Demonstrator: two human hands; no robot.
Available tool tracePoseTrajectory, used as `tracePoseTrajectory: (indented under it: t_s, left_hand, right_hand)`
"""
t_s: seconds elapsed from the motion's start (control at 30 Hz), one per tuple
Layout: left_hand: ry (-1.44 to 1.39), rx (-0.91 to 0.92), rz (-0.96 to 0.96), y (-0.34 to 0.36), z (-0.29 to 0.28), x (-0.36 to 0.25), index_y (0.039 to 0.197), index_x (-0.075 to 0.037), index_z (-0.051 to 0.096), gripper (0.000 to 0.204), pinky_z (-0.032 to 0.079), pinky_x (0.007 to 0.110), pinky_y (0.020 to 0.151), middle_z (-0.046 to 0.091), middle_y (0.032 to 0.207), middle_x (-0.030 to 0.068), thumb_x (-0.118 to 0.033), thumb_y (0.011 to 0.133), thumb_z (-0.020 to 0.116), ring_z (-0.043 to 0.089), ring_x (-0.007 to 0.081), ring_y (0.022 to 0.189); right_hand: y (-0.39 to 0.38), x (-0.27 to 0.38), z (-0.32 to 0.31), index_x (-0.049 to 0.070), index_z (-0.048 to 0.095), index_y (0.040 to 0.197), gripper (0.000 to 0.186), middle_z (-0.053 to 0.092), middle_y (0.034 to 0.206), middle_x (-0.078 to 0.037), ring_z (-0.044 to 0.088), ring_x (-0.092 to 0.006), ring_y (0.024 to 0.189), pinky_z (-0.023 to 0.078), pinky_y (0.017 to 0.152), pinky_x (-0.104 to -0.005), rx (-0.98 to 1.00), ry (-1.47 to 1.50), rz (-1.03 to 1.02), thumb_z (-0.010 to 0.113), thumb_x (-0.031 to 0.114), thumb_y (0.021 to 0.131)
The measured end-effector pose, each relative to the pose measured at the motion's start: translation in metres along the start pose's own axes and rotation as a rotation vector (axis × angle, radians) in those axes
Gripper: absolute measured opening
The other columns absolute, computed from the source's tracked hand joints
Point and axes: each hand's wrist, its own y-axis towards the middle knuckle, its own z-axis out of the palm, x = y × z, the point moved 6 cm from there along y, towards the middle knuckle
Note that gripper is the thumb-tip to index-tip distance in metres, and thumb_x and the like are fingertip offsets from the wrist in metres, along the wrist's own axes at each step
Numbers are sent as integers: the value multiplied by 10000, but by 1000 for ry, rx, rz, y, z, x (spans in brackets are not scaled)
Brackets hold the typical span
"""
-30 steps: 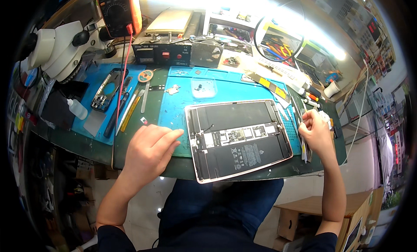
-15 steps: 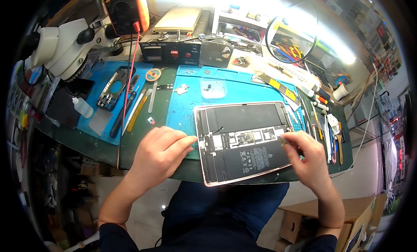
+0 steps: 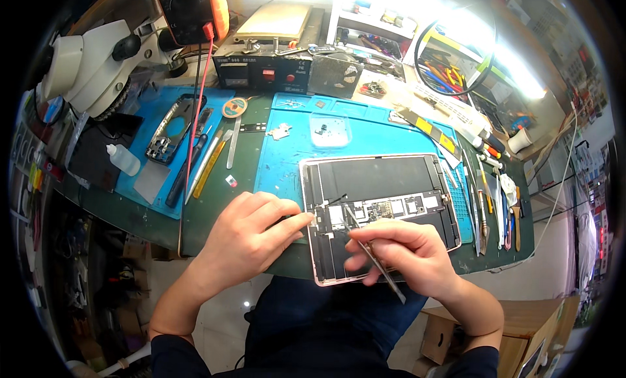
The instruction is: The person disassembles a tablet by removing screws, disconnecting ribbon cables, and lifting the motherboard. They use a screwdriver and tweezers to handle small components and connectors on the workbench.
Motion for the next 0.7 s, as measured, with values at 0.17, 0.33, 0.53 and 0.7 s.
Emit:
tracePoseTrajectory:
  t_s: [0.17,0.33,0.53,0.7]
  left_hand:
    - [21,-7,-14,2,-1,0,1304,-66,745,461,550,390,880,727,1154,33,-108,854,837,692,250,1055]
    - [-86,-18,-58,1,-4,2,1399,-36,692,564,545,404,909,776,1235,72,-33,850,821,709,280,1078]
    - [-142,47,-46,-3,1,6,1474,-36,659,652,543,380,903,803,1267,24,53,838,778,720,238,1085]
    - [-149,68,-64,-2,1,6,1495,-27,638,673,538,379,898,808,1274,22,55,842,775,721,232,1092]
  right_hand:
    - [8,5,6,-19,651,1437,440,712,1194,-145,734,-233,1063,614,888,-376,43,-500,-378,756,10,1011]
    - [11,14,29,6,746,1197,346,759,1011,-89,729,-244,797,603,702,-350,-29,-1028,-772,882,86,889]
    - [18,10,26,-4,758,1181,333,750,1004,-71,716,-208,774,599,666,-328,-23,-1110,-854,875,76,879]
    - [20,9,27,-12,762,1172,343,749,1014,-83,710,-206,764,598,664,-329,-16,-1108,-883,881,68,860]
